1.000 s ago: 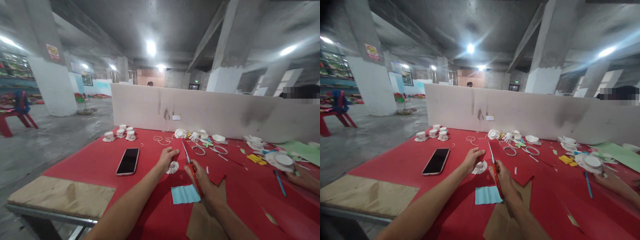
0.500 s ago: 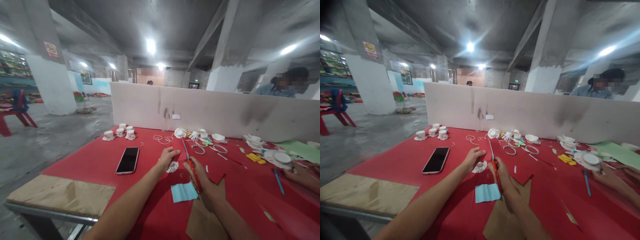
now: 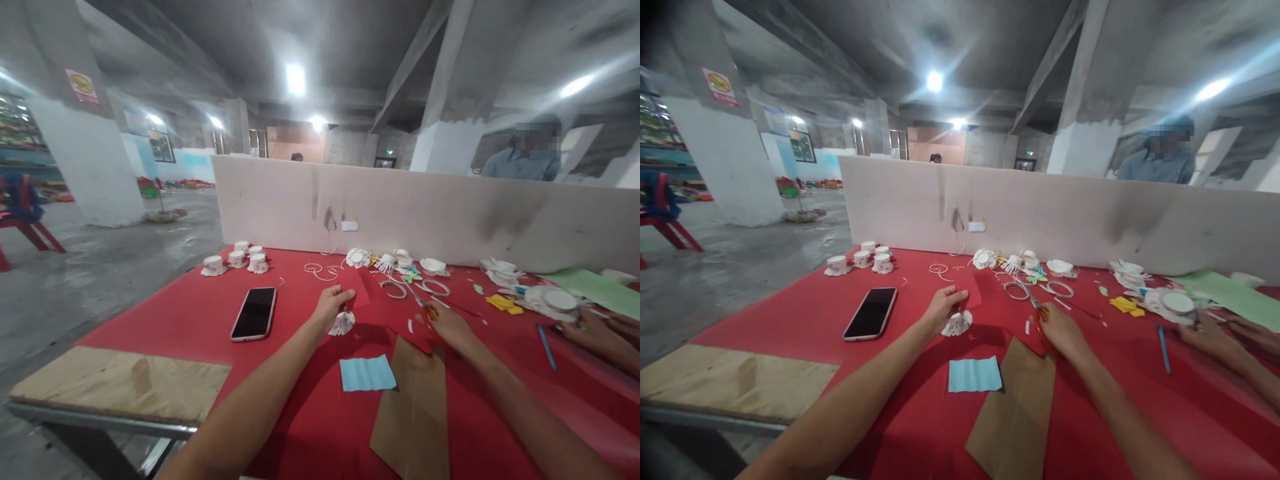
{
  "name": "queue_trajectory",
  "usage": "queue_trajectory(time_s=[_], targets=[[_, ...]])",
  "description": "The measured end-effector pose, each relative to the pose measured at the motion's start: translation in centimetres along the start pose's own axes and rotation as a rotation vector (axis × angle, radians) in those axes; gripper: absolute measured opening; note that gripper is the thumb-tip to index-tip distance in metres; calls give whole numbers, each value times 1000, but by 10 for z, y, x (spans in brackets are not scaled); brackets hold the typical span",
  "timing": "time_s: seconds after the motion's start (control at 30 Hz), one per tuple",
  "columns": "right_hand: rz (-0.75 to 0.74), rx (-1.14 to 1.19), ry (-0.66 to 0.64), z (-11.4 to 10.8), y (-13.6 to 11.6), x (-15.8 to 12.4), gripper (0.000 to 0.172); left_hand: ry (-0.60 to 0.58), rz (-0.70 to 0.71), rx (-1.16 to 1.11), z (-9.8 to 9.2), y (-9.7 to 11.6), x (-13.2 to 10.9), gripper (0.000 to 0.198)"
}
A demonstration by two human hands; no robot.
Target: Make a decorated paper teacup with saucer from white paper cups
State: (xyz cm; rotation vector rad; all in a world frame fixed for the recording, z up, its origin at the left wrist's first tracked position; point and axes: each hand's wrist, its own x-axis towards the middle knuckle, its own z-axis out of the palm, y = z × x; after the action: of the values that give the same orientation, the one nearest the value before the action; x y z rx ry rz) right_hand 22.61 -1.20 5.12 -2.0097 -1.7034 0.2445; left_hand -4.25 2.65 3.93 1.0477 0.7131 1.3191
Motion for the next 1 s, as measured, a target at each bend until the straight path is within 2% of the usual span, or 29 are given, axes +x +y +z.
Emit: queue_trajectory(time_s=[0.1, 0.23, 0.33, 0.43, 0.5, 0.57, 0.67, 0.7, 0.73, 0.83, 1.0], targets=[[66, -325, -79, -12, 39, 7, 36, -31, -12, 44, -1, -7, 3, 39], [41, -439, -196, -19, 70, 7, 38, -93, -63, 208, -3, -11, 1, 36], [-5, -486, -276, -28, 78, 12, 36, -150, -65, 354, -7, -5, -8, 36], [25, -548, -271, -35, 65, 11, 30, -160, -58, 443, -13, 5, -20, 36], [-19, -525, -194, -30, 42, 2, 33, -138, -61, 462, -18, 10, -26, 36], [-144, -370, -150, -15, 10, -15, 37, -111, -54, 449, -21, 10, -30, 37], [-263, -112, -307, 23, -35, -43, 43, -80, -54, 406, -23, 5, -31, 39], [-319, -46, -374, 35, -46, -49, 43, -79, -61, 396, -22, 4, -30, 40], [-359, 6, -385, 45, -53, -52, 40, -81, -68, 394, -22, 3, -28, 40], [-377, 119, -360, 56, -59, -39, 36, -90, -74, 402, -22, 5, -22, 40], [-219, 359, -231, 34, -39, 19, 33, -126, -72, 409, -23, 13, -16, 35]])
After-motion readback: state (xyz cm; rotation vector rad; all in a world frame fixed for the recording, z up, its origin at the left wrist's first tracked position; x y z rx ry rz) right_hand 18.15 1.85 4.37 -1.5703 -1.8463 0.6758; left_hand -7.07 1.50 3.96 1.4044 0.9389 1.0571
